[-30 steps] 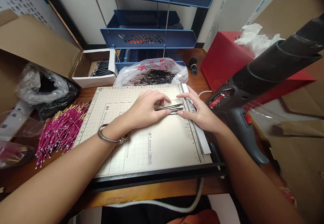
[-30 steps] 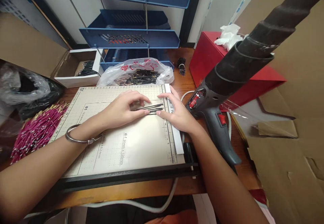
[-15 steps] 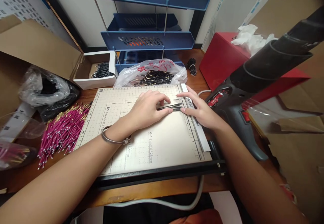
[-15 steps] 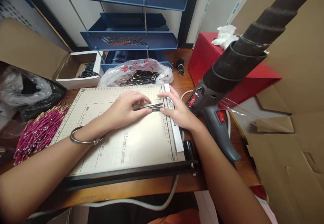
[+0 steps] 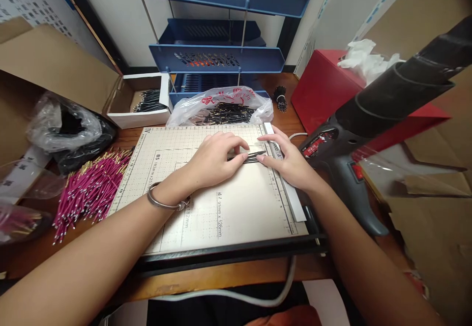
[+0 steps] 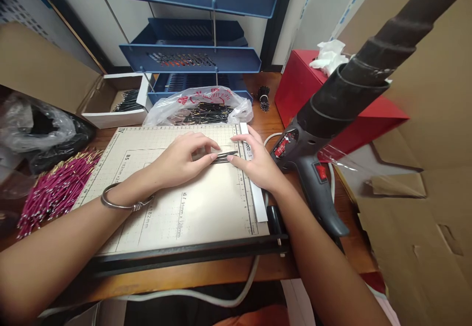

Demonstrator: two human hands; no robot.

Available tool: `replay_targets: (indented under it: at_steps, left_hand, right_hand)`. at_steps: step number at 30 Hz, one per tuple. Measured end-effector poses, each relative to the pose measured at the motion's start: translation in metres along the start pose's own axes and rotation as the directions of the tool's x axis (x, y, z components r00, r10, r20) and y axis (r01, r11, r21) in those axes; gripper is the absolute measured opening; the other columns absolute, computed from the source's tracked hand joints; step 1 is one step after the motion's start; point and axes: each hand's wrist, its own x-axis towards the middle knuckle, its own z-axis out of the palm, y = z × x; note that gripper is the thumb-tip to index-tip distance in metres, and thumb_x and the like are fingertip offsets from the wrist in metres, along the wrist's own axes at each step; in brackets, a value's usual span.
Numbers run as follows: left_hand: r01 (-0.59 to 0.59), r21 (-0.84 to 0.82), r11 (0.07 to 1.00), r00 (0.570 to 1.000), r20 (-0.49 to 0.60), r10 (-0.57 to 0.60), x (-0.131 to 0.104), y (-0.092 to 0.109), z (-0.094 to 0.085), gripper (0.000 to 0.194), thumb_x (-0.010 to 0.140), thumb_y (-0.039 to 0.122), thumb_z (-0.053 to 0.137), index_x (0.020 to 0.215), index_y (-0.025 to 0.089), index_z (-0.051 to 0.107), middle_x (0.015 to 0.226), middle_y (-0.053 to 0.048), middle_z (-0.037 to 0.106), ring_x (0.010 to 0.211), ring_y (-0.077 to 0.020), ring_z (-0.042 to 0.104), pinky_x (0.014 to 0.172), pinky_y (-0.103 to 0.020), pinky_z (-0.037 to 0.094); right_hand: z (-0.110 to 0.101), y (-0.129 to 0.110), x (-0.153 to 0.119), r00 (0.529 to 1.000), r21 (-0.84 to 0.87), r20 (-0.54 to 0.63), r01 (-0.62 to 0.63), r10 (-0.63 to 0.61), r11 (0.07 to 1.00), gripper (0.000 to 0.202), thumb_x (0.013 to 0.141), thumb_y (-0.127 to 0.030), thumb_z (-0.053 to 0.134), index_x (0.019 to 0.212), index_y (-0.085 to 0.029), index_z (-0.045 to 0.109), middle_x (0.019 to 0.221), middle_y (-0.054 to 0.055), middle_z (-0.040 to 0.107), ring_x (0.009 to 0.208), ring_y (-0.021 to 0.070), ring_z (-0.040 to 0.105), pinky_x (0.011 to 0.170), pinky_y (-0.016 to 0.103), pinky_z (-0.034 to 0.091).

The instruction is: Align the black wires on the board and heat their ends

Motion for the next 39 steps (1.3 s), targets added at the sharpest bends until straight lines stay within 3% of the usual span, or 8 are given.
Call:
replay_targets:
  at_steps: [5, 11, 16, 18, 22, 28, 33, 39]
  left_hand:
    - [0.011, 0.0, 1.0, 1.0, -0.001, -0.011, 0.002, -0.002, 0.001, 0.016, 0.1, 0.031, 0.067, 0.108, 0.022, 0.078, 0.098, -0.004, 0.076, 0.094, -0.0232, 0.064, 0.085, -0.038, 0.044]
    - [-0.007, 0.0, 1.0, 1.0, -0.011, 0.007, 0.003, -0.001, 0.003, 0.017, 0.102, 0.033, 0.065, 0.103, 0.023, 0.079, 0.098, -0.004, 0.078, 0.094, -0.0235, 0.065, 0.086, -0.038, 0.044]
    - [-0.003, -0.025, 1.0, 1.0, -0.01, 0.003, 0.002, -0.003, 0.002, 0.017, 0.1, 0.024, 0.062, 0.108, 0.022, 0.078, 0.099, -0.004, 0.079, 0.093, -0.0227, 0.066, 0.086, -0.037, 0.046]
    - [0.008, -0.03, 1.0, 1.0, -0.014, -0.008, 0.003, -0.003, 0.002, 0.016, 0.1, 0.026, 0.064, 0.106, 0.023, 0.079, 0.098, -0.003, 0.079, 0.094, -0.023, 0.066, 0.086, -0.037, 0.046]
    - [0.022, -0.046, 0.999, 1.0, -0.009, -0.023, 0.003, -0.001, 0.002, 0.016, 0.1, 0.029, 0.066, 0.103, 0.022, 0.08, 0.097, -0.004, 0.08, 0.094, -0.0235, 0.066, 0.086, -0.038, 0.046]
    - [0.004, -0.075, 0.997, 1.0, -0.028, -0.006, 0.002, -0.002, 0.001, 0.017, 0.099, 0.023, 0.063, 0.105, 0.022, 0.079, 0.099, -0.003, 0.081, 0.095, -0.0229, 0.068, 0.088, -0.038, 0.049]
    - [0.008, -0.076, 0.997, 0.999, -0.037, -0.011, 0.003, -0.003, 0.003, 0.015, 0.098, 0.024, 0.064, 0.102, 0.022, 0.078, 0.098, -0.003, 0.081, 0.094, -0.0229, 0.069, 0.089, -0.038, 0.05]
    - [-0.006, -0.088, 0.996, 0.999, -0.037, 0.003, 0.003, -0.003, 0.002, 0.023, 0.099, 0.022, 0.056, 0.106, 0.021, 0.079, 0.102, -0.005, 0.081, 0.095, -0.0238, 0.068, 0.093, -0.041, 0.05]
  right_hand:
    - [-0.002, 0.003, 0.002, 1.0, 0.041, 0.008, -0.002, 0.002, 0.999, 0.045, 0.081, -0.037, 0.078, 0.125, -0.027, 0.071, 0.177, 0.008, 0.037, 0.171, 0.0287, 0.026, 0.141, 0.053, 0.016]
    - [0.007, 0.002, 0.005, 0.993, -0.01, -0.12, 0.001, -0.003, 1.0, 0.047, 0.08, -0.047, 0.082, 0.119, -0.024, 0.071, 0.169, 0.015, 0.045, 0.164, 0.0304, 0.038, 0.138, 0.053, 0.024]
    - [0.007, 0.006, 0.008, 0.992, 0.022, -0.123, 0.009, -0.007, 1.0, 0.038, 0.08, -0.034, 0.076, 0.117, -0.027, 0.072, 0.165, 0.012, 0.051, 0.162, 0.0294, 0.041, 0.138, 0.054, 0.025]
    - [0.006, 0.006, 0.007, 0.993, 0.032, -0.116, 0.006, -0.003, 0.999, 0.034, 0.083, -0.035, 0.074, 0.115, -0.027, 0.073, 0.165, 0.011, 0.051, 0.163, 0.0288, 0.04, 0.137, 0.055, 0.025]
    - [0.006, 0.001, 0.005, 0.994, -0.016, -0.11, 0.014, -0.015, 1.0, 0.027, 0.088, -0.048, 0.075, 0.101, -0.025, 0.076, 0.166, 0.013, 0.049, 0.164, 0.03, 0.037, 0.137, 0.056, 0.022]
    - [0.005, -0.002, 0.003, 0.992, -0.039, -0.124, 0.006, -0.011, 0.999, 0.018, 0.085, -0.04, 0.077, 0.082, -0.024, 0.072, 0.168, 0.011, 0.049, 0.163, 0.0321, 0.041, 0.135, 0.059, 0.026]
    - [0.006, 0.001, 0.004, 0.987, -0.025, -0.152, 0.044, -0.047, 0.999, 0.019, 0.083, -0.037, 0.073, 0.097, -0.024, 0.071, 0.163, 0.015, 0.055, 0.157, 0.0315, 0.049, 0.13, 0.059, 0.034]
    - [0.008, 0.003, 0.004, 0.986, -0.037, -0.161, 0.039, -0.045, 0.999, 0.028, 0.084, -0.044, 0.072, 0.101, -0.023, 0.071, 0.164, 0.018, 0.054, 0.158, 0.0328, 0.047, 0.131, 0.058, 0.032]
